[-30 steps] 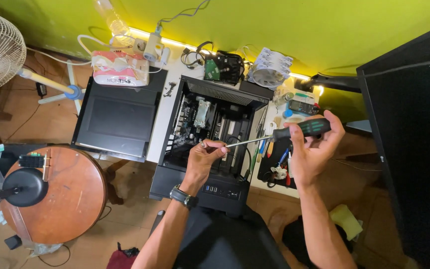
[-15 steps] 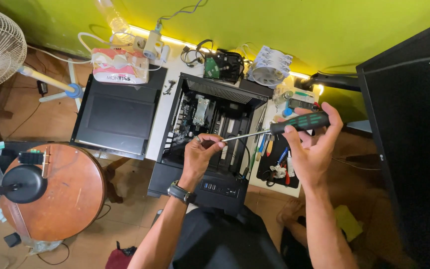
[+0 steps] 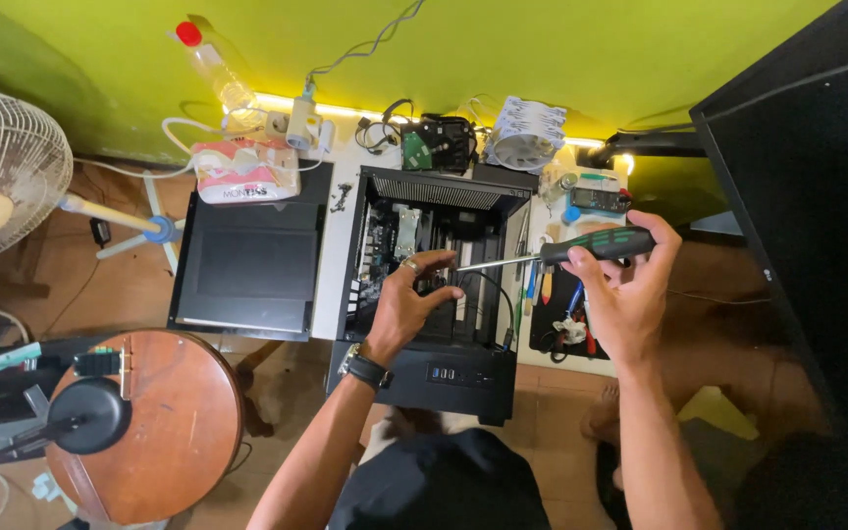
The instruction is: Installing a motherboard into a computer case and securing it with screws using a screwdriver.
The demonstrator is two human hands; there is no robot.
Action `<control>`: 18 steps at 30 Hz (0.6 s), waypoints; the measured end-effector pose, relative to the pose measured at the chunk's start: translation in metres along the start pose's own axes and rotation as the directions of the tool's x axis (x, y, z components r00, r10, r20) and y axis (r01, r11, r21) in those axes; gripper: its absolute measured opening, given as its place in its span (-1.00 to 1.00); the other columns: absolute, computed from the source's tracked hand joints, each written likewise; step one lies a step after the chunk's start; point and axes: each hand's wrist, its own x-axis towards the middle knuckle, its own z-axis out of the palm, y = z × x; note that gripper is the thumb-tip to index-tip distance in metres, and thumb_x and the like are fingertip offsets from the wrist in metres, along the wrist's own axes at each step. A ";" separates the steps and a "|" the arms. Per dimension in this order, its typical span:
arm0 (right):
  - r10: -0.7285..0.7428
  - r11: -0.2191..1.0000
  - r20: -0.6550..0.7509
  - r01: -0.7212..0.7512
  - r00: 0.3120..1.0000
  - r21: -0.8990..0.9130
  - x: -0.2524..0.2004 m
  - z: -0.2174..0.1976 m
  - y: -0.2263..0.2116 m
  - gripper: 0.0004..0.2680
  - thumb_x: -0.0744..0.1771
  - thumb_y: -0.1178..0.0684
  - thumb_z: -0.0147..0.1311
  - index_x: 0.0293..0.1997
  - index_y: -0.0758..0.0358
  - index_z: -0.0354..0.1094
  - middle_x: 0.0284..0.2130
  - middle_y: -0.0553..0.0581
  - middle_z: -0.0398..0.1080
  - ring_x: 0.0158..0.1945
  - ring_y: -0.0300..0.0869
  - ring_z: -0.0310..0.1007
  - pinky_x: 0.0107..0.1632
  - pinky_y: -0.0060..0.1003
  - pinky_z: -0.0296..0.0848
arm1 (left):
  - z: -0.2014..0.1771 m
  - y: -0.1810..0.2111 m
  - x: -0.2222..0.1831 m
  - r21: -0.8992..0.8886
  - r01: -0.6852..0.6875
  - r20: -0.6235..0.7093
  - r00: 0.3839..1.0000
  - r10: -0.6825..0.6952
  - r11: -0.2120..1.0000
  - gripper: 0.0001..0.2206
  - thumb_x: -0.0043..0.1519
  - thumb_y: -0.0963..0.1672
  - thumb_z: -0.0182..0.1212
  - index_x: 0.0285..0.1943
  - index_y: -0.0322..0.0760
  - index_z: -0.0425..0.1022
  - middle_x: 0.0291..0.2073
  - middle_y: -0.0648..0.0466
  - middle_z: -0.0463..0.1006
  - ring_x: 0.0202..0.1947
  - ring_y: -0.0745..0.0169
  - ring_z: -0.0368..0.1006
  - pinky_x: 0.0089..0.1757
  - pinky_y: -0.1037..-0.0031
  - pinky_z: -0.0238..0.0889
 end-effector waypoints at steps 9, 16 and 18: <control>-0.094 0.963 -0.029 0.083 0.995 -0.256 0.012 0.053 0.042 -0.58 0.38 0.29 0.15 0.32 0.33 -0.06 0.01 0.47 0.33 0.07 0.46 0.43 0.01 0.20 0.59 | -0.043 -0.049 -0.022 0.445 -0.003 0.214 0.971 -0.103 0.896 -0.75 0.27 -0.05 0.32 0.04 -0.21 0.62 -0.08 -0.06 0.66 0.01 -0.13 0.57 0.05 0.13 0.41; -0.038 0.955 0.027 0.044 0.999 -0.295 0.036 0.086 0.105 -0.64 0.39 0.25 0.15 0.28 0.22 0.04 0.04 0.34 0.37 0.12 0.42 0.41 0.07 0.10 0.58 | -0.039 -0.061 -0.044 0.665 0.030 0.255 0.930 -0.265 0.746 -0.73 0.32 0.04 0.18 -0.12 -0.18 0.61 -0.20 0.04 0.69 -0.11 -0.05 0.60 -0.06 0.15 0.46; -0.005 0.938 0.060 0.025 0.998 -0.345 0.039 0.092 0.117 -0.66 0.40 0.20 0.13 0.28 0.18 0.04 0.06 0.29 0.36 0.14 0.34 0.42 0.07 0.04 0.61 | -0.040 -0.058 -0.043 0.701 0.042 0.248 0.921 -0.299 0.712 -0.70 0.34 0.08 0.13 -0.09 -0.11 0.61 -0.21 0.08 0.68 -0.11 -0.01 0.61 -0.07 0.18 0.47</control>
